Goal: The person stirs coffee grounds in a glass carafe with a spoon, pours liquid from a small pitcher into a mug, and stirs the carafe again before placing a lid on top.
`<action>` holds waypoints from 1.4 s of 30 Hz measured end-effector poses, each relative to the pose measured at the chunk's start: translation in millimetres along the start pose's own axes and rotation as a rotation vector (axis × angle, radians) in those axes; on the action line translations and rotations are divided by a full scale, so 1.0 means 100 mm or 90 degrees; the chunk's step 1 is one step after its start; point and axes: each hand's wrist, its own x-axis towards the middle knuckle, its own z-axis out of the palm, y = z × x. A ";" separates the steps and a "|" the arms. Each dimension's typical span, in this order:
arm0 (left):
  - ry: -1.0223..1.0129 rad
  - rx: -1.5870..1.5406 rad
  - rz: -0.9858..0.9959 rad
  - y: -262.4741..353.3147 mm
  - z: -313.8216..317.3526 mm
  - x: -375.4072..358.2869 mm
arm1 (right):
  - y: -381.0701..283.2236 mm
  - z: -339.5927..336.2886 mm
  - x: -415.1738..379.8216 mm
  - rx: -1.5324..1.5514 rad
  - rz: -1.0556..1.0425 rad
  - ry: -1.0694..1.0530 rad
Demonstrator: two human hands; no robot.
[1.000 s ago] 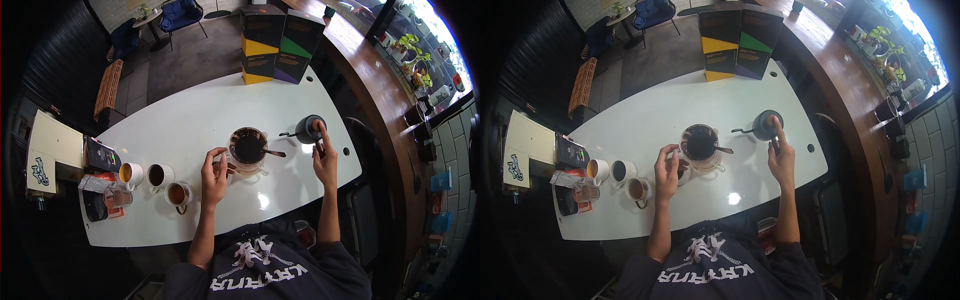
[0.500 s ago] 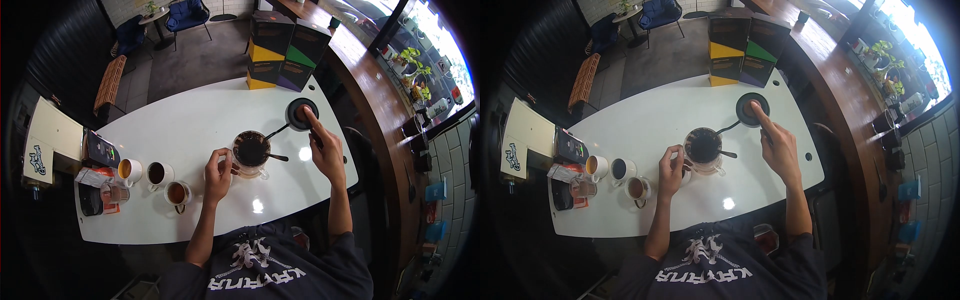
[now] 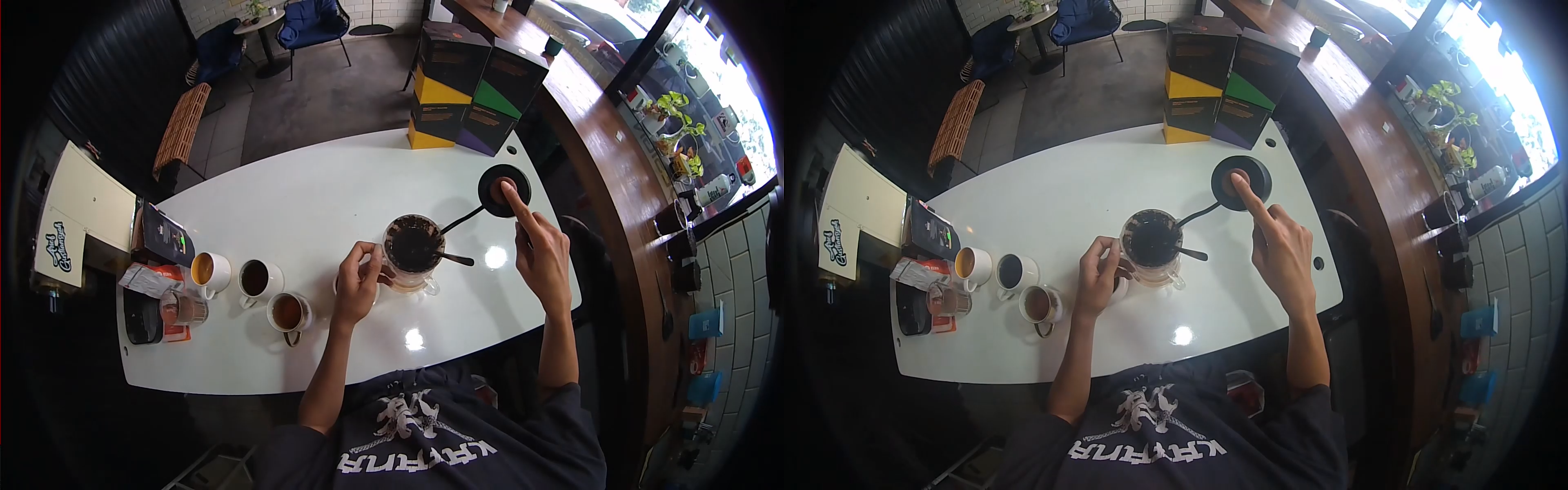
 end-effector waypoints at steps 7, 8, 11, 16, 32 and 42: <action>-0.030 -0.017 -0.004 -0.03 -0.03 0.02 | 0.01 -0.08 -0.01 -0.035 -0.014 0.021; -0.030 -0.017 -0.003 -0.03 -0.03 0.02 | 0.01 -0.09 -0.01 -0.038 -0.019 0.023; -0.030 -0.026 0.003 -0.04 -0.03 0.02 | 0.00 -0.10 -0.01 -0.042 -0.022 0.029; -0.036 -0.058 -0.011 -0.02 -0.01 0.02 | -0.02 -0.11 -0.01 -0.045 -0.016 0.039; -0.045 -0.038 0.017 -0.01 0.00 0.02 | -0.08 -0.06 0.06 -0.049 -0.018 0.070; -0.060 -0.017 -0.003 0.00 -0.03 0.01 | -0.10 0.02 0.13 -0.039 -0.019 0.089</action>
